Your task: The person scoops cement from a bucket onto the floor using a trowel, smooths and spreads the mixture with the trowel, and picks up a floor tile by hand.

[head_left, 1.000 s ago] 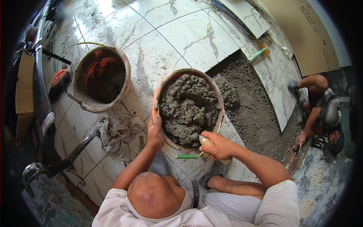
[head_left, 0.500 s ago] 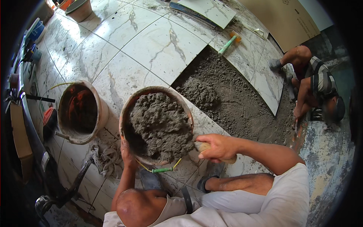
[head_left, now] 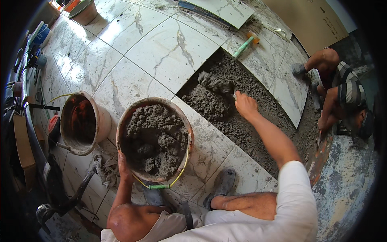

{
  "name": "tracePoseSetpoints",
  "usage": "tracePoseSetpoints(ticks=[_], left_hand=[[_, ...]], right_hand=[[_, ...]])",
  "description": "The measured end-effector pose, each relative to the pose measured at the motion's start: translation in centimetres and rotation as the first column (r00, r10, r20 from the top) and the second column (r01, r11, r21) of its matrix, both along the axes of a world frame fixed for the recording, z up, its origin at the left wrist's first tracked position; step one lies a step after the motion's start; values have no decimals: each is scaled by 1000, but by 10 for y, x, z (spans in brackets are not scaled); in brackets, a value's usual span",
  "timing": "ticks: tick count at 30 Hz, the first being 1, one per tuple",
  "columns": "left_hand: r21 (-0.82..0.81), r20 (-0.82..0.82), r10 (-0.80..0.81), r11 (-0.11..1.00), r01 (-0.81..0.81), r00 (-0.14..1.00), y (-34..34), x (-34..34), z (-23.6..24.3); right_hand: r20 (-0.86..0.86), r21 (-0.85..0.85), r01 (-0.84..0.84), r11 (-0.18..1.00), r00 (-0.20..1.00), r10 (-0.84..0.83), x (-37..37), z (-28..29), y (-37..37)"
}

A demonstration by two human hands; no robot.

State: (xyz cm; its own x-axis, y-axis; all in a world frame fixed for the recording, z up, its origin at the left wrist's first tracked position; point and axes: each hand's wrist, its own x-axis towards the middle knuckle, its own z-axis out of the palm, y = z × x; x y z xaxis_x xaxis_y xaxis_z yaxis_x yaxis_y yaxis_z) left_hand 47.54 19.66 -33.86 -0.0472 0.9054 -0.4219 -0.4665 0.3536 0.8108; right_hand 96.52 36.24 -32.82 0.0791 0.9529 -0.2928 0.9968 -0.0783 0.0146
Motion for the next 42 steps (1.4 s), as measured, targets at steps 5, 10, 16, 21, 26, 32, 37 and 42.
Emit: tracePoseSetpoints(ticks=[5,10,16,21,26,32,37,42], left_hand=[[73,2,8,997,-8,1000,-5,-20,8],[93,-60,70,994,-64,996,0,2,7],[180,-39,-10,984,17,999,13,29,36],[256,-109,27,967,1,994,25,37,48],[231,-126,-9,972,38,992,9,35,26],[263,-111,50,965,-19,993,9,30,17],[217,43,47,975,-55,998,8,22,12],[75,-213,100,994,-86,972,-15,-26,-33]], right_hand=[[-82,19,-82,996,993,83,-24,51,-12],[-60,-20,-364,931,930,362,-69,215,-70],[-97,-391,-413,823,907,409,-189,194,-51],[-563,-363,-565,741,766,309,-233,115,-100],[-665,-669,-393,630,695,-273,-242,116,-136],[-592,-789,-405,462,301,-748,-222,108,-154],[-611,-761,-444,472,249,-751,-193,126,-143],[-612,-746,-450,491,172,-772,-137,150,-114]])
